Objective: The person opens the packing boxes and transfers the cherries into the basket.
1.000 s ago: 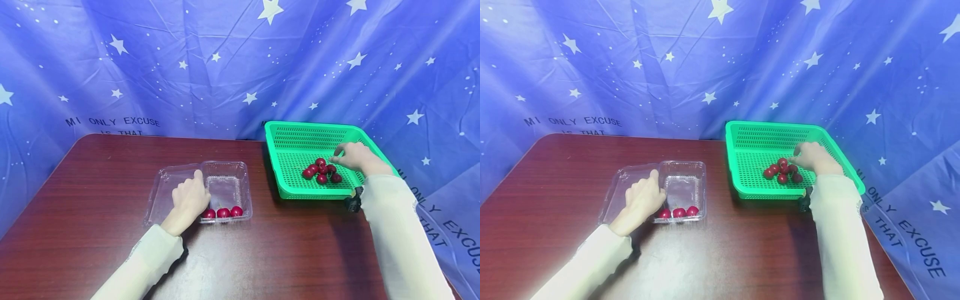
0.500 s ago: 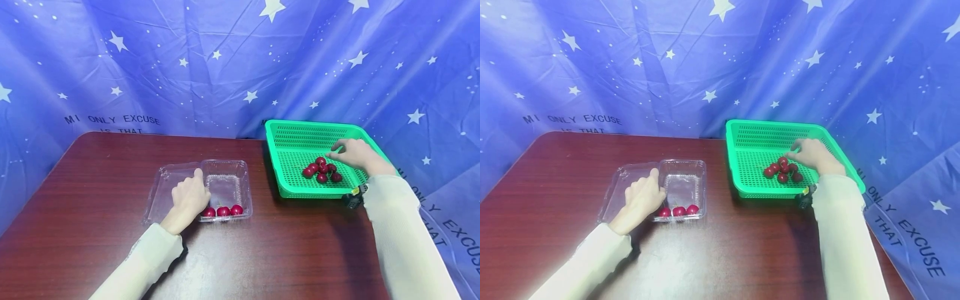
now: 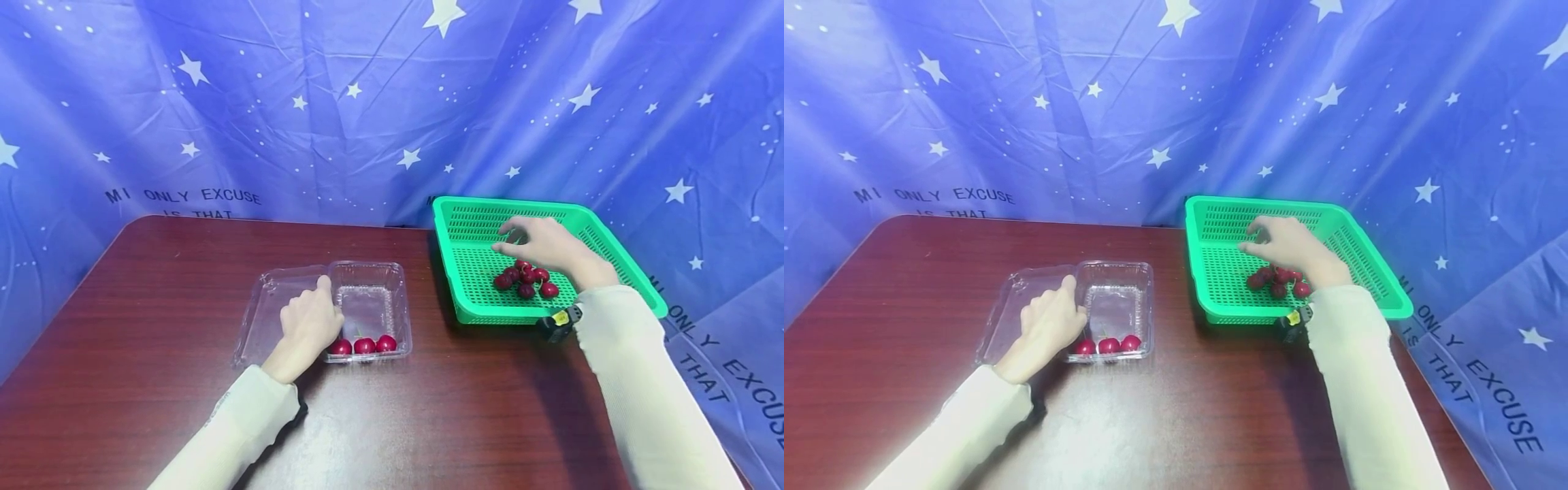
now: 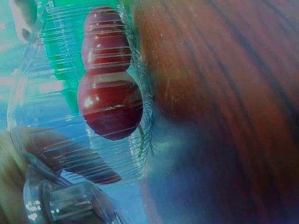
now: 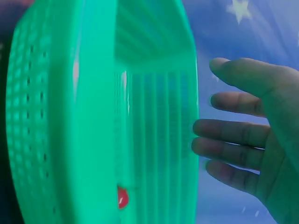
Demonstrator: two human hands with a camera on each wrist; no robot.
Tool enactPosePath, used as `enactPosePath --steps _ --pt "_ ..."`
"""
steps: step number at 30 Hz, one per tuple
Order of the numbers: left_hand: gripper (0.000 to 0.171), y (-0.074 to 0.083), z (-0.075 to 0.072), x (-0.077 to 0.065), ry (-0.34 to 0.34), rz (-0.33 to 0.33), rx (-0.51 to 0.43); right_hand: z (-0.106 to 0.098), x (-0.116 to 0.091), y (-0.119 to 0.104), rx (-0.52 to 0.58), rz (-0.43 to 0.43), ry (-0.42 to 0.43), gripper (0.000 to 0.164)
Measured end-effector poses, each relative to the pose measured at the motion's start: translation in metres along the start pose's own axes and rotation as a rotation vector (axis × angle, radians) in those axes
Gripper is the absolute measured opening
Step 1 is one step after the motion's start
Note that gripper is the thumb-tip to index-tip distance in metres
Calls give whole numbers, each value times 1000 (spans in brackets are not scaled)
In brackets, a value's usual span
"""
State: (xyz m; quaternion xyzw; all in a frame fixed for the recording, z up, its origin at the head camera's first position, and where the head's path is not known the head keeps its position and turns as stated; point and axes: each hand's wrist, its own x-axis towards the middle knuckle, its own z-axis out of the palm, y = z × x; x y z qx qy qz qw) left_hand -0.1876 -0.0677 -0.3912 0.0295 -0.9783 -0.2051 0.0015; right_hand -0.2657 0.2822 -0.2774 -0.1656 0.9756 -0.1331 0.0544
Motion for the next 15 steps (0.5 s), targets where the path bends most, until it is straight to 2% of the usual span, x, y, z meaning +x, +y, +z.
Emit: enactPosePath --steps 15 --pt "32 1 -1 0 -12 -17 -1 28 8 -49 43 -189 66 40"
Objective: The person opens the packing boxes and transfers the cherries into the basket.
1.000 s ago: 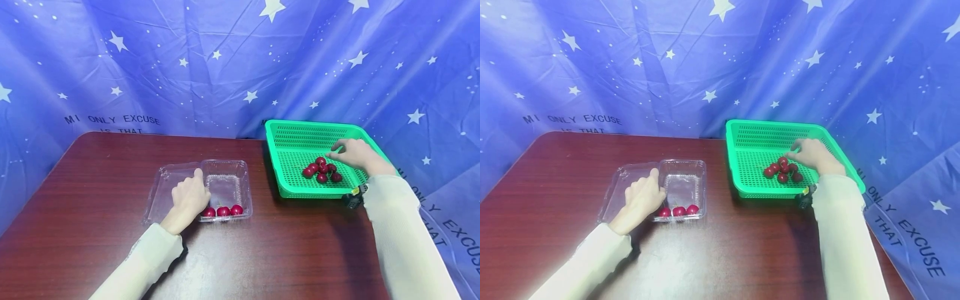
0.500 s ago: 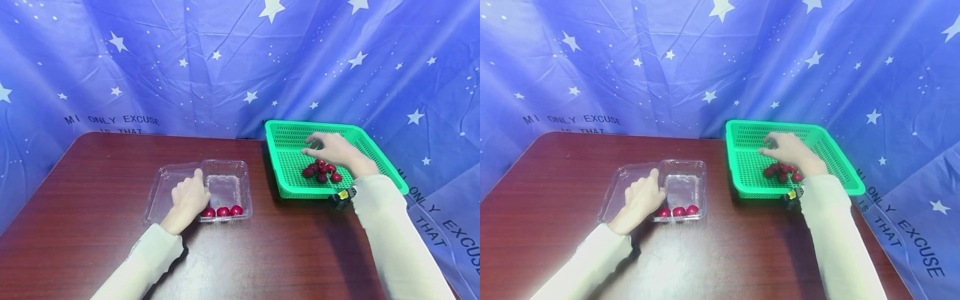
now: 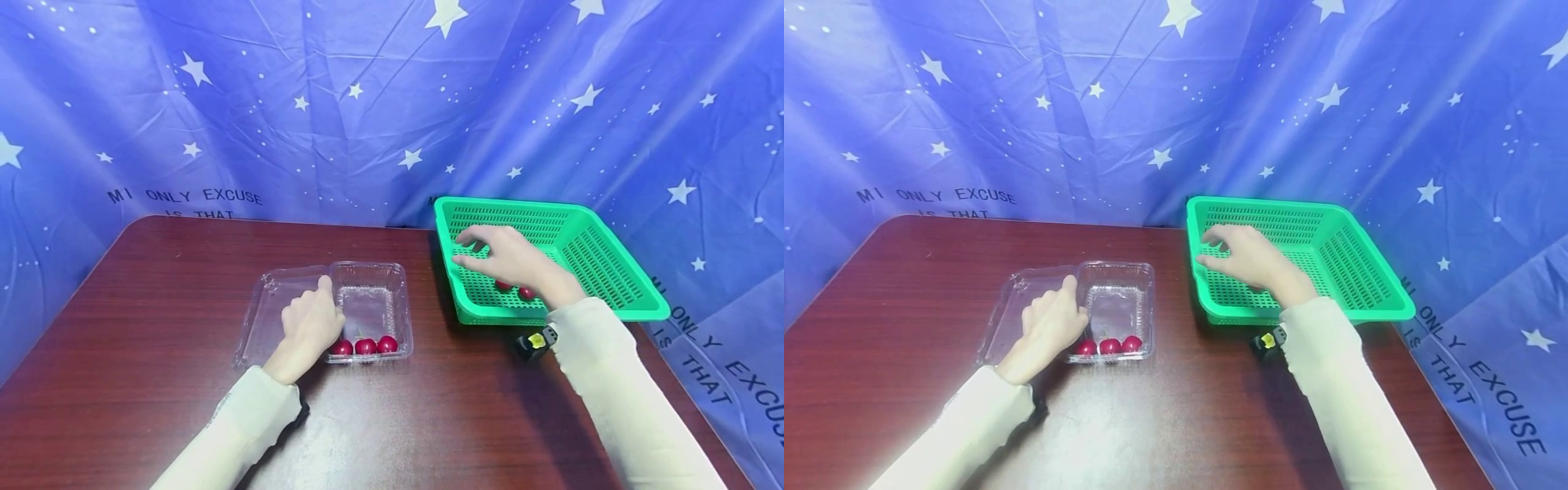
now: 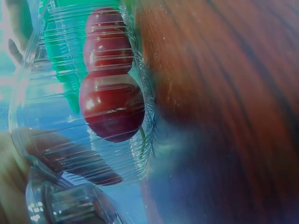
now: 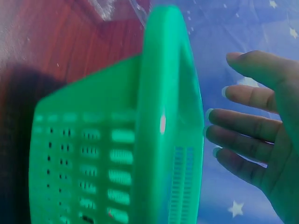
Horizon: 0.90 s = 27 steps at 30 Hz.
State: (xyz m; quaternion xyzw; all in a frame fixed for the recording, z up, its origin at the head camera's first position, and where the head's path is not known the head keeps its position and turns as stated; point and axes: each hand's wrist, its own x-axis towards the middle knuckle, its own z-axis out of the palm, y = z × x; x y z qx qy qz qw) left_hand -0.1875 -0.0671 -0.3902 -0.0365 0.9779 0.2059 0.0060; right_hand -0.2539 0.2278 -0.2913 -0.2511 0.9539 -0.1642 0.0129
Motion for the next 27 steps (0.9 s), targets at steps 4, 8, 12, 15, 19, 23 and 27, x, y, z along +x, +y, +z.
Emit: enactPosePath --steps 4,8,12,15,19,23,27 --pt "35 1 0 0 2 -1 -4 4 2 -13 7 -25 -13 40" --pt "35 1 0 -1 15 3 -9 8 4 -23 -2 -54 -19 40" --pt "32 1 1 -2 36 8 -8 11 7 -31 -33 -88 -17 39" --pt "32 2 1 -2 44 2 -13 15 9 -35 -54 -114 -33 40" --pt "35 2 1 -2 49 2 -24 21 10 -41 -80 -151 -61 41" --pt "36 1 2 -2 50 4 -27 26 12 -48 -105 -178 -82 43" --pt "36 1 2 -1 45 4 -28 31 14 -57 -128 -192 -107 43"
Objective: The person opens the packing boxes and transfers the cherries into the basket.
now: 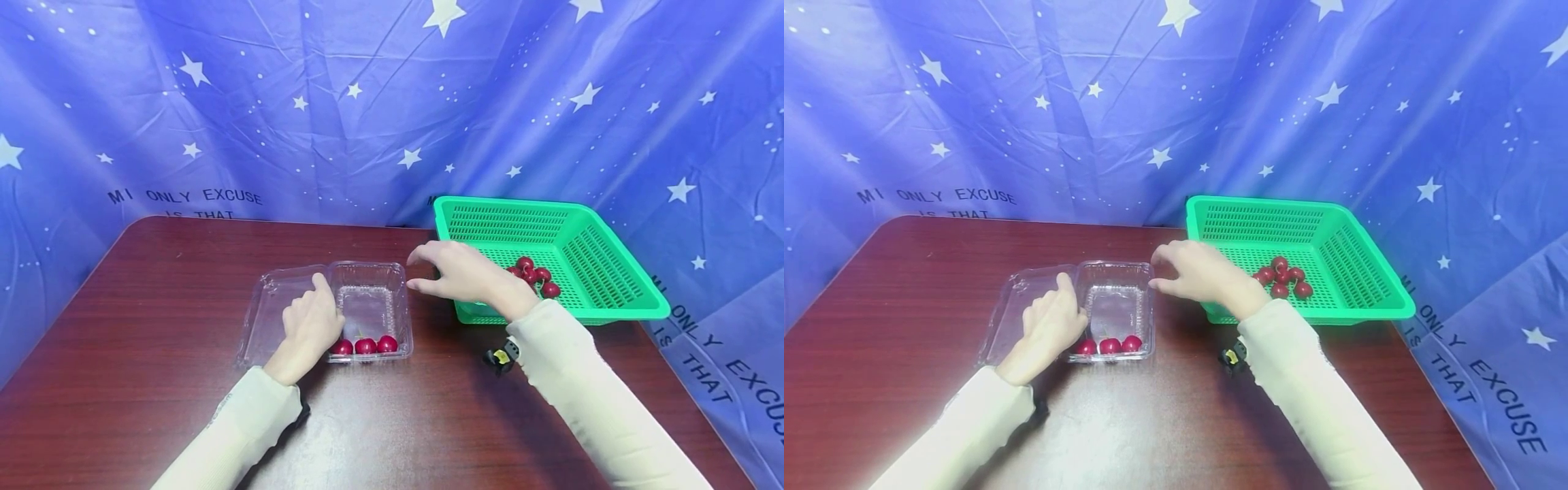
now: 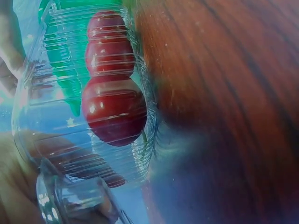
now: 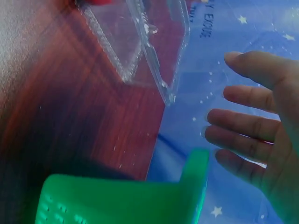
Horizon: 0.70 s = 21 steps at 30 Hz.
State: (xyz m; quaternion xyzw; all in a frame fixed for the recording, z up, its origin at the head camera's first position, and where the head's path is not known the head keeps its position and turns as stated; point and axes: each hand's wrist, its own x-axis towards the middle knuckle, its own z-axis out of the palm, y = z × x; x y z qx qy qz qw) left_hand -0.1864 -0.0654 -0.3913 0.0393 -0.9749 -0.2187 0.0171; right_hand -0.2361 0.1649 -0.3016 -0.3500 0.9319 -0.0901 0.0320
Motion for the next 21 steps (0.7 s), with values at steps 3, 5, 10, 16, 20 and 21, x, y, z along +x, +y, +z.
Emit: enactPosePath --steps 3,5,10,16,20,21 --pt "38 0 0 1 -9 3 3 4 3 -7 -17 -20 -21 41" --pt "39 0 0 1 -14 7 6 8 5 -12 -29 -36 -39 40" --pt "38 0 1 1 -15 15 14 18 8 -24 -57 -73 -82 38" --pt "34 0 1 1 -4 17 15 30 13 -37 -120 -141 -125 40" --pt "33 0 1 1 -7 15 16 38 13 -40 -170 -194 -129 40" --pt "33 0 1 1 -9 15 17 40 13 -40 -177 -201 -130 41"
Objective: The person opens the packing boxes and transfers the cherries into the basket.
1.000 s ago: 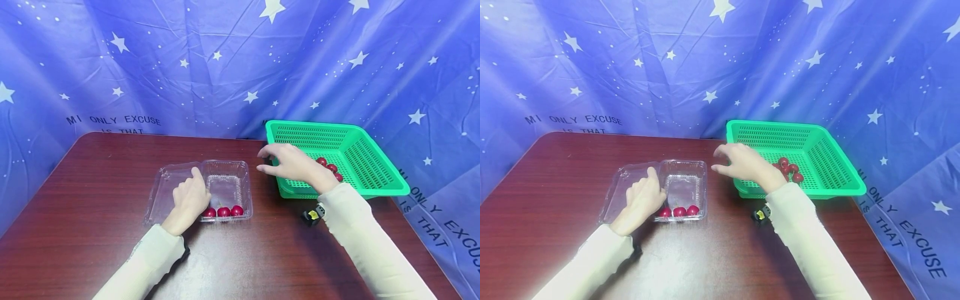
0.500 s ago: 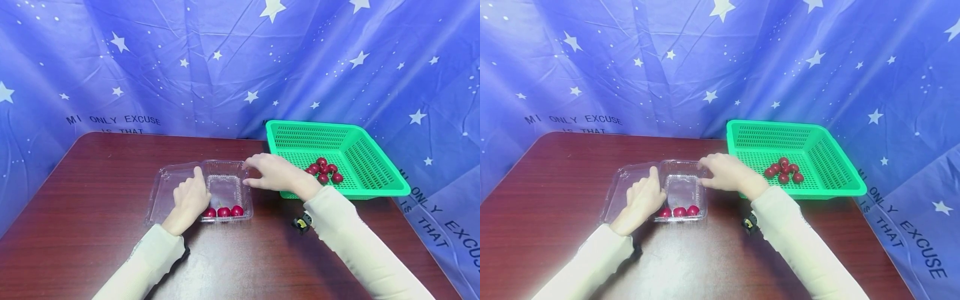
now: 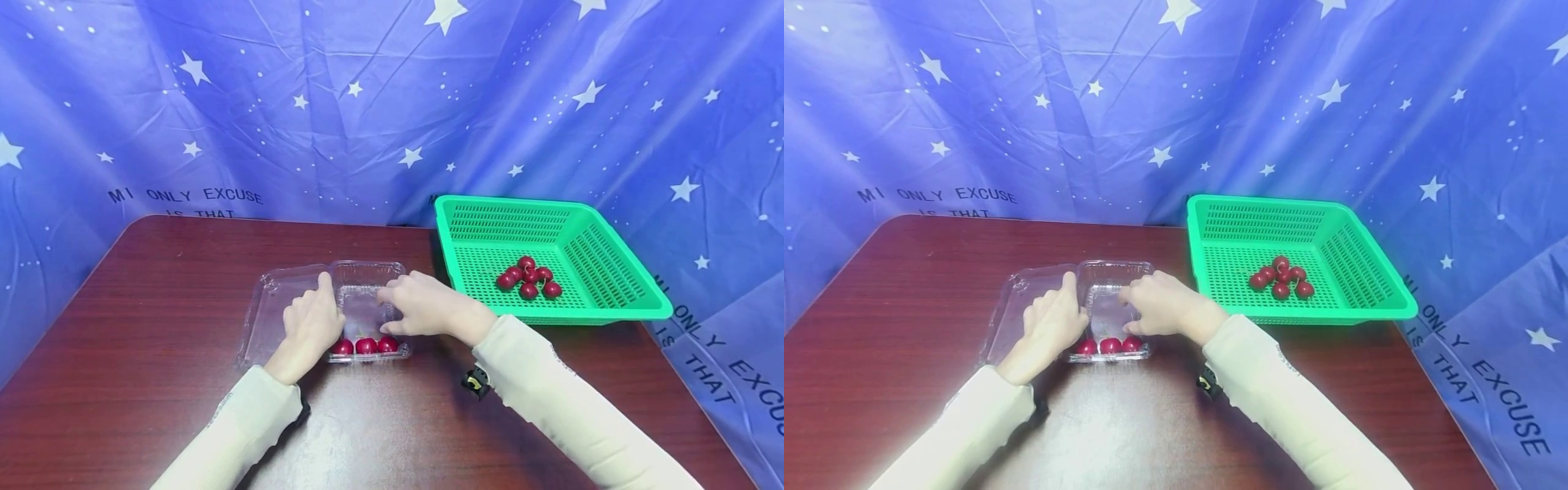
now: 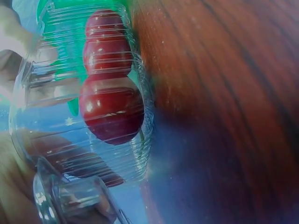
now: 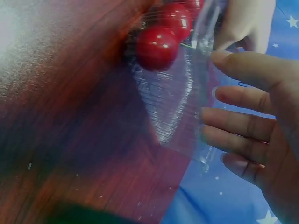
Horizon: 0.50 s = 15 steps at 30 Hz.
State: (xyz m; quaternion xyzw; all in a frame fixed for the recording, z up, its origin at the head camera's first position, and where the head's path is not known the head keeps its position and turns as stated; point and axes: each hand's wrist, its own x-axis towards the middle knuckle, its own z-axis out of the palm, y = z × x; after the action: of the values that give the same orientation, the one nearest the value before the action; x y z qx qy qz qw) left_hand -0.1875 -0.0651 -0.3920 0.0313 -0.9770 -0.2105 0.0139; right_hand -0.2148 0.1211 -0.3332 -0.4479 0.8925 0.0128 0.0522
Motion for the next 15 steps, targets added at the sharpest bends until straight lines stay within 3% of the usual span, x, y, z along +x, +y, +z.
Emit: enactPosePath --steps 15 --pt "37 0 0 1 -13 -13 5 10 2 -7 -17 -45 -68 42"
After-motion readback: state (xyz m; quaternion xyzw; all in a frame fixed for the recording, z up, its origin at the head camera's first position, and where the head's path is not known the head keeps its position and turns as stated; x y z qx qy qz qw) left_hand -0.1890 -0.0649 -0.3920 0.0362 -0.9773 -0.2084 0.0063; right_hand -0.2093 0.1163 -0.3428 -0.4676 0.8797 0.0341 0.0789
